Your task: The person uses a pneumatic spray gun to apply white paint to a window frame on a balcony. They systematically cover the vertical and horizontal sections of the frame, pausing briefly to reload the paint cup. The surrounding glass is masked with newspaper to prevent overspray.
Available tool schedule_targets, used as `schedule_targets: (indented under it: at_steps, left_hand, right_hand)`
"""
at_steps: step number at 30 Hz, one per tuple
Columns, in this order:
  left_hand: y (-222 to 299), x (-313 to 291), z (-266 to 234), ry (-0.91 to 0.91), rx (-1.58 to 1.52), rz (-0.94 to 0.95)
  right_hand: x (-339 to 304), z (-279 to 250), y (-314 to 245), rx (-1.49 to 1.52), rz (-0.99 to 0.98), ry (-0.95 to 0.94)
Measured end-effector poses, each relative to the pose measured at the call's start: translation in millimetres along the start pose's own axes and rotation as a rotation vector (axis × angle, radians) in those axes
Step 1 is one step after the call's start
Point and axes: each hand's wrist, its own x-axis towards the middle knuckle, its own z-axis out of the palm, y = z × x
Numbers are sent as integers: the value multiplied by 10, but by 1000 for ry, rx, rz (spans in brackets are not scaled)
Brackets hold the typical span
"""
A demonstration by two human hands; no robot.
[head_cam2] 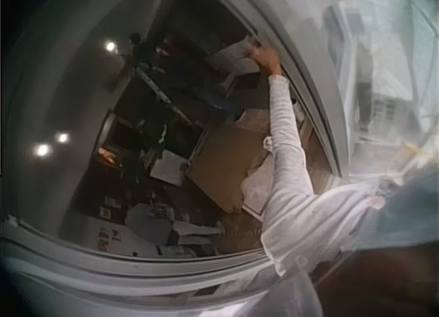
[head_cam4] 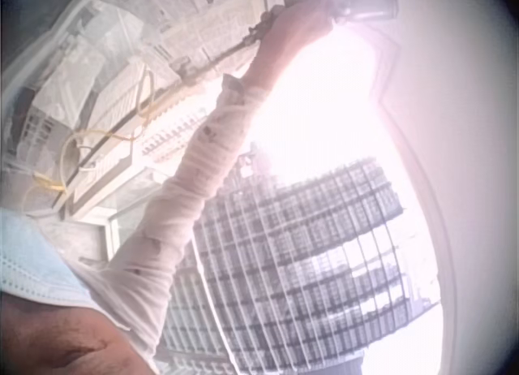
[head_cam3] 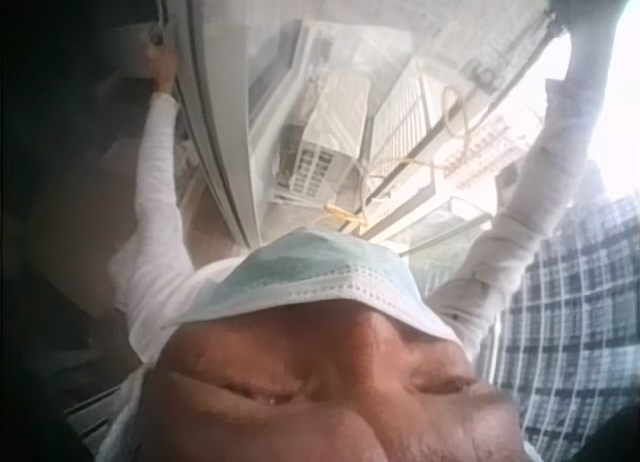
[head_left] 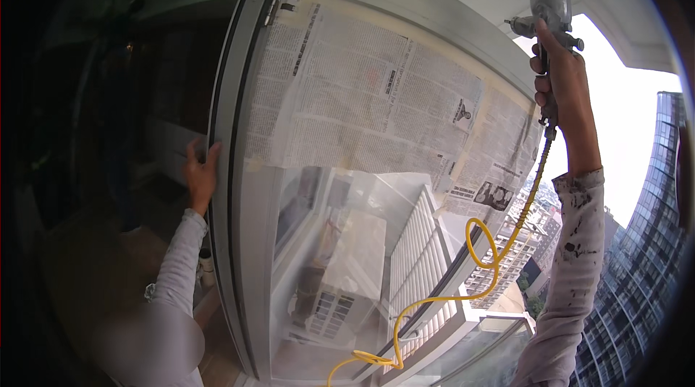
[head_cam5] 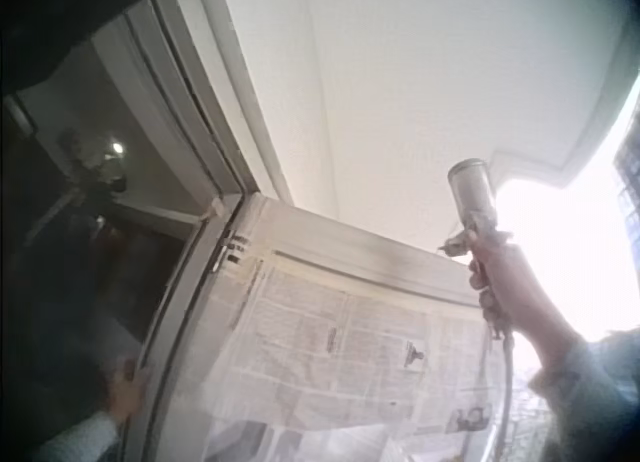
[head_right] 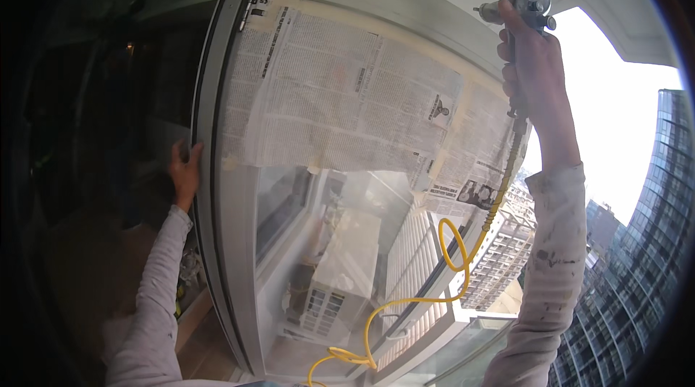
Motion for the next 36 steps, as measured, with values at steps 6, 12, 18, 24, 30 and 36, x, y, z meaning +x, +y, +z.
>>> schedule_targets:
  at_steps: [6, 12, 18, 24, 30, 36]
  left_hand:
    - [-3, -31, 12, 58, 51, 10]
    - [102, -54, -23, 46, -34, 12]
    - [62, -25, 0, 65, -2, 76]
    - [22, -24, 8, 50, -19, 66]
    - [13, -45, 47, -38, -140, -78]
    - [-207, -5, 128, 16, -44, 5]
  right_hand:
    - [-41, 690, -483, 199, -64, -118]
    - [-66, 1168, -1023, 224, -15, -240]
    - [34, 1257, -906, 294, -185, -293]
    - [224, 923, -437, 191, -101, -175]
    - [257, 348, -3, 147, 45, -49]
    - [391, -166, 414, -17, 40, 10]
